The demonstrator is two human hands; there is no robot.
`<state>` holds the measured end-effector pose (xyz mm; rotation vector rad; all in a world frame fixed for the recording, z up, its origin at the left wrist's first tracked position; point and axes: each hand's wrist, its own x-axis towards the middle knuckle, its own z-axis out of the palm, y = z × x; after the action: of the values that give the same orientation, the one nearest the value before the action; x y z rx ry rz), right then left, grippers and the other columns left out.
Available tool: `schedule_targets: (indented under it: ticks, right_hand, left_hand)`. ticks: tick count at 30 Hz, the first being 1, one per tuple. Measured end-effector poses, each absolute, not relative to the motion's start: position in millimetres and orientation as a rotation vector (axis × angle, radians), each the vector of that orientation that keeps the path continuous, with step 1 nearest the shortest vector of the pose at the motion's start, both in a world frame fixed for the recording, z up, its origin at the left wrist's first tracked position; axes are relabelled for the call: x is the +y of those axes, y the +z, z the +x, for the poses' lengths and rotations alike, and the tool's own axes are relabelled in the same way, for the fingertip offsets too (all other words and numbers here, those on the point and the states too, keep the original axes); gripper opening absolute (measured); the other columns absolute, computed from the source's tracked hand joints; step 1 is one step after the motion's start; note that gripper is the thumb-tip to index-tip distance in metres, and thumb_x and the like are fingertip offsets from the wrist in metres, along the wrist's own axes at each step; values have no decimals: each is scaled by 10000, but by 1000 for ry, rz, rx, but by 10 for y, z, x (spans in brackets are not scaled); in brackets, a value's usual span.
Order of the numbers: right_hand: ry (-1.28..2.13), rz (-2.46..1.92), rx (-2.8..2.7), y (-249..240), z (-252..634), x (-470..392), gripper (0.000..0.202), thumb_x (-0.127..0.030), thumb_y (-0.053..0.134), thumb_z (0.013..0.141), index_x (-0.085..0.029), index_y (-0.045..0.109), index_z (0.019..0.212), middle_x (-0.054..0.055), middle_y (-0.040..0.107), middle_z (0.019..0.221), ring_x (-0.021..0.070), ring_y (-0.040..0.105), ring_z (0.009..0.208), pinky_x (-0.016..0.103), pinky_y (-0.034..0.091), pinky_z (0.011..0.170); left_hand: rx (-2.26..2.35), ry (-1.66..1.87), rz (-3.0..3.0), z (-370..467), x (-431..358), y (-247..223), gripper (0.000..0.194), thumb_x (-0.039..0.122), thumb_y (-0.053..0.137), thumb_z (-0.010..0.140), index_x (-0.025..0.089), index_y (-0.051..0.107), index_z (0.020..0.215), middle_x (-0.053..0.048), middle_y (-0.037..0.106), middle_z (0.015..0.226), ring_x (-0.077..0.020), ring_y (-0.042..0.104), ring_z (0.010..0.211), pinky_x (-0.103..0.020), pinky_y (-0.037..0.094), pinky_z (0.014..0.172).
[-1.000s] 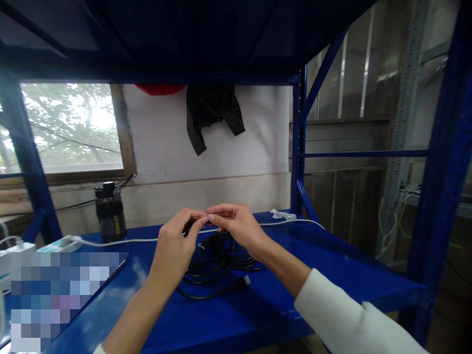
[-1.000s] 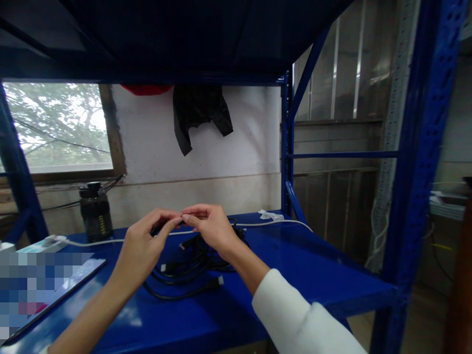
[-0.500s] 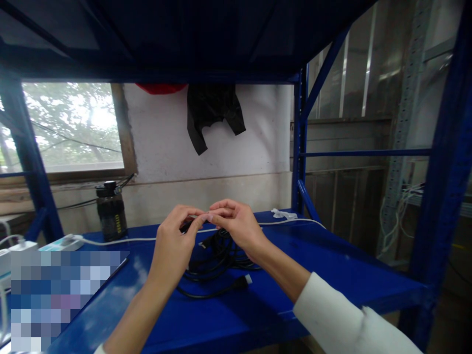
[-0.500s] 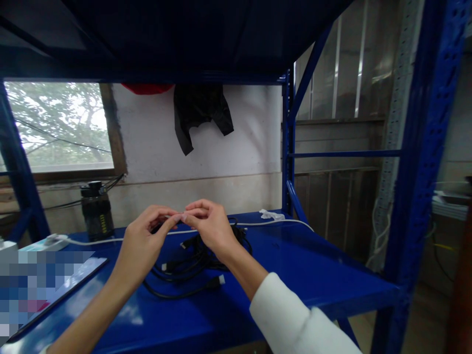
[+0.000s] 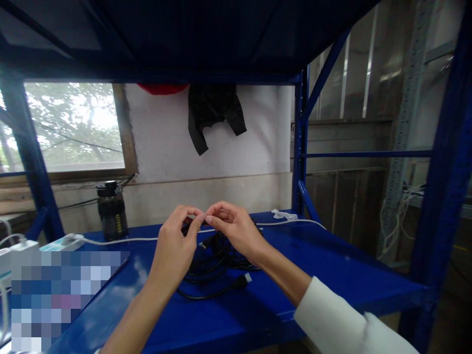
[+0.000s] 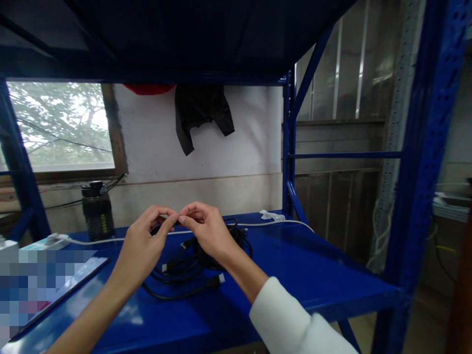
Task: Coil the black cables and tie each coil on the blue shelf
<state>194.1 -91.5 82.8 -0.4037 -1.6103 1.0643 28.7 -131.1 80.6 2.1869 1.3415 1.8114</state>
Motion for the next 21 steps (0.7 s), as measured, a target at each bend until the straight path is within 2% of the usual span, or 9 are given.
schedule_targets:
  ticks: [6,11,17,21]
  right_hand:
    - [1043,-398,-1667,819,1950,-897,238,-410,833,849,-198,760,928,25,765,886,182,717,856,325,542,853]
    - [973,-425,-1652,757,1924,-880,233,-328,893,774,-206,780,937,44,800,965,214,738,942,356,551,913]
    - [940,-452,-1662,763,1898,-889,211,-328,864,800,-196,767,933,61,802,962,235,743,971,365,554,905]
    - [939,-496,-1666,795,1897,-930,244,-296,851,810,-202,708,984,38,794,902,214,736,871,344,541,829]
  left_hand:
    - [1367,1828,2141,284,-1296,813,180,372,628,1001,227,696,918,-10,712,898,-214,685,827,-356,488,800]
    - [1344,1843,2058,276,-1293,814,215,435,672,963,231,721,918,-16,738,879,-225,710,816,-363,515,798]
    - [1303,1869,1974,286,-1298,830,217,450,740,901,234,749,895,-19,750,879,-222,724,802,-356,543,778]
    - [1284,1878,1968,270,-1281,814,200,438,761,885,239,768,894,-27,756,900,-226,729,825,-361,551,790]
